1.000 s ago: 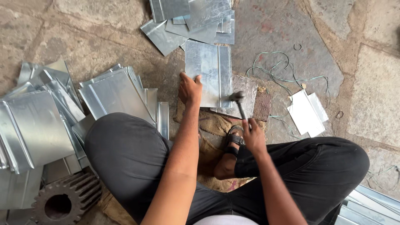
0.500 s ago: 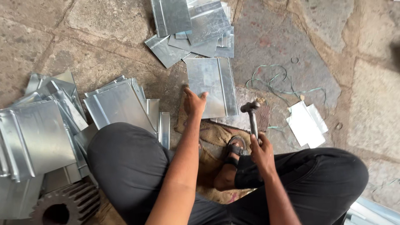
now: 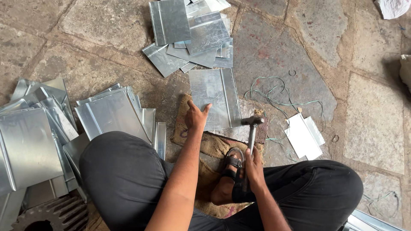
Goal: The person hammers a series of small, pre-bent metal sheets one at a time on a small metal block on the floor, using a hammer to flatten or further bend the edges.
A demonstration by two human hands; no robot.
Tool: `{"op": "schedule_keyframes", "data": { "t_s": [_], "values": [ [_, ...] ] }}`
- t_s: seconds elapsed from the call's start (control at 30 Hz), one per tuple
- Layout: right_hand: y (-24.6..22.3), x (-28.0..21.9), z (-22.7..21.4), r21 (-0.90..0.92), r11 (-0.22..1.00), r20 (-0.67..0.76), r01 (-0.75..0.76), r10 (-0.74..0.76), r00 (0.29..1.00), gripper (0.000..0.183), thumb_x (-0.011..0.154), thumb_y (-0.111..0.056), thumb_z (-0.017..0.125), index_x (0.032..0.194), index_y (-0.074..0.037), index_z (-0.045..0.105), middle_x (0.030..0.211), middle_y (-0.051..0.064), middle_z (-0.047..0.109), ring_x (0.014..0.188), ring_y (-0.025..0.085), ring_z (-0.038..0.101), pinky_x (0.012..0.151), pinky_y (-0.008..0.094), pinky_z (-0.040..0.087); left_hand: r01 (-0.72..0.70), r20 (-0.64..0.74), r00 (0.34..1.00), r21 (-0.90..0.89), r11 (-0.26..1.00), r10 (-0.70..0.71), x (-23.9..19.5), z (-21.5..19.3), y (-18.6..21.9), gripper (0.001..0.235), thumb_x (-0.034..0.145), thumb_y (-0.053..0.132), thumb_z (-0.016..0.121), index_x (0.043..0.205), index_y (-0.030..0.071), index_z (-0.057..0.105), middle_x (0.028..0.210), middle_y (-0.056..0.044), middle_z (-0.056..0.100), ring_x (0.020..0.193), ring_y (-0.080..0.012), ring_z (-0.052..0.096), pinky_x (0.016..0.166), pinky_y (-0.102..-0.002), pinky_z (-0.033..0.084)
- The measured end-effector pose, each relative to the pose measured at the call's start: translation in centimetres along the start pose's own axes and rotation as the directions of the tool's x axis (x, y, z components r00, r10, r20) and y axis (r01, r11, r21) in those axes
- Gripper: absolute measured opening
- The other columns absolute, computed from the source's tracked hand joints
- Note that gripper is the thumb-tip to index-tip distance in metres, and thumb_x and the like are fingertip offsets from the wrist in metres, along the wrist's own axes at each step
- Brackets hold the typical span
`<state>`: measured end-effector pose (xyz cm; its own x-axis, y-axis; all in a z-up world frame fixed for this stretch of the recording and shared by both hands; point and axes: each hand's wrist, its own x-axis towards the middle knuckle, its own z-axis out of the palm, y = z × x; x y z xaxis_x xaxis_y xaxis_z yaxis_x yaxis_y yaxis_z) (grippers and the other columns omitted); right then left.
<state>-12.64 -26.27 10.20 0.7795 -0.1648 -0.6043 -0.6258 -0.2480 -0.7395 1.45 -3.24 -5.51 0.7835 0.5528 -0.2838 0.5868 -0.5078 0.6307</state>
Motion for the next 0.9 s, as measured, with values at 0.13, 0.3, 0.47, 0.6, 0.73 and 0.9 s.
{"op": "schedule_keyframes", "data": {
  "t_s": [0.13, 0.3, 0.47, 0.6, 0.73, 0.9],
  "values": [
    [-1.8, -1.6, -0.1, 0.004, 0.992, -0.005, 0.126, -0.126, 0.992, 0.055, 0.102, -0.028, 0.058, 0.148, -0.003, 0.043, 0.058, 0.000, 0.043, 0.040, 0.012, 0.042, 0.034, 0.029, 0.037, -0.037, -0.077, 0.996, -0.043, 0.998, 0.033, -0.3, 0.3, 0.3, 0.095, 0.084, 0.074, 0.065, 0.133, -0.003, 0.042, 0.081, -0.016, 0.071, 0.057, -0.0214, 0.070, 0.041, -0.028, 0.053],
    [-3.6, -2.6, -0.9, -0.122, 0.955, -0.036, 0.271, -0.277, 0.960, 0.054, 0.095, -0.032, 0.057, 0.141, -0.008, 0.044, 0.054, 0.002, 0.051, 0.035, 0.013, 0.046, 0.029, 0.031, 0.037, -0.110, -0.264, 0.958, 0.022, 0.994, 0.112, 0.2, 1.3, 0.1, 0.092, 0.083, 0.073, 0.069, 0.129, -0.004, 0.047, 0.080, -0.017, 0.074, 0.062, -0.0279, 0.072, 0.047, -0.035, 0.055],
    [-0.5, -1.8, -0.9, -0.064, 0.972, 0.033, 0.226, -0.225, 0.974, 0.048, 0.106, -0.045, 0.044, 0.096, -0.001, 0.059, 0.058, 0.001, 0.049, 0.039, 0.010, 0.046, 0.034, 0.028, 0.039, -0.064, -0.125, 0.991, -0.085, 0.994, 0.053, 0.2, 1.9, -0.3, 0.092, 0.085, 0.072, 0.067, 0.132, -0.005, 0.048, 0.086, -0.019, 0.073, 0.062, -0.0248, 0.073, 0.045, -0.031, 0.056],
    [2.6, -0.1, 0.5, -0.238, 0.971, 0.055, 0.022, -0.009, 0.998, 0.060, 0.107, -0.050, 0.039, 0.075, -0.001, 0.051, 0.056, 0.005, 0.045, 0.037, 0.014, 0.042, 0.034, 0.030, 0.036, -0.066, -0.115, 0.992, -0.074, 0.995, 0.057, 0.5, 0.9, 0.1, 0.091, 0.086, 0.072, 0.066, 0.132, -0.005, 0.048, 0.086, -0.018, 0.073, 0.062, -0.0247, 0.073, 0.045, -0.033, 0.056],
    [2.6, -0.7, -0.4, -0.086, 0.985, 0.143, 0.148, -0.135, 0.980, 0.056, 0.107, -0.051, 0.044, 0.078, -0.004, 0.049, 0.056, 0.002, 0.044, 0.039, 0.011, 0.039, 0.033, 0.029, 0.034, -0.095, -0.153, 0.984, -0.020, 0.995, 0.091, -0.2, 0.6, 0.7, 0.090, 0.087, 0.073, 0.067, 0.131, -0.004, 0.049, 0.085, -0.019, 0.074, 0.064, -0.0262, 0.072, 0.047, -0.035, 0.056],
    [-1.8, -3.9, -4.0, 0.349, 0.860, 0.071, 0.373, -0.421, 0.904, 0.050, 0.095, -0.058, 0.050, 0.092, -0.008, 0.052, 0.065, 0.003, 0.047, 0.045, 0.014, 0.040, 0.035, 0.033, 0.032, -0.049, -0.115, 0.992, -0.023, 0.999, 0.046, 0.0, 0.2, 0.4, 0.094, 0.086, 0.072, 0.067, 0.134, -0.007, 0.046, 0.083, -0.019, 0.074, 0.064, -0.0265, 0.073, 0.047, -0.036, 0.057]
  ]
}}
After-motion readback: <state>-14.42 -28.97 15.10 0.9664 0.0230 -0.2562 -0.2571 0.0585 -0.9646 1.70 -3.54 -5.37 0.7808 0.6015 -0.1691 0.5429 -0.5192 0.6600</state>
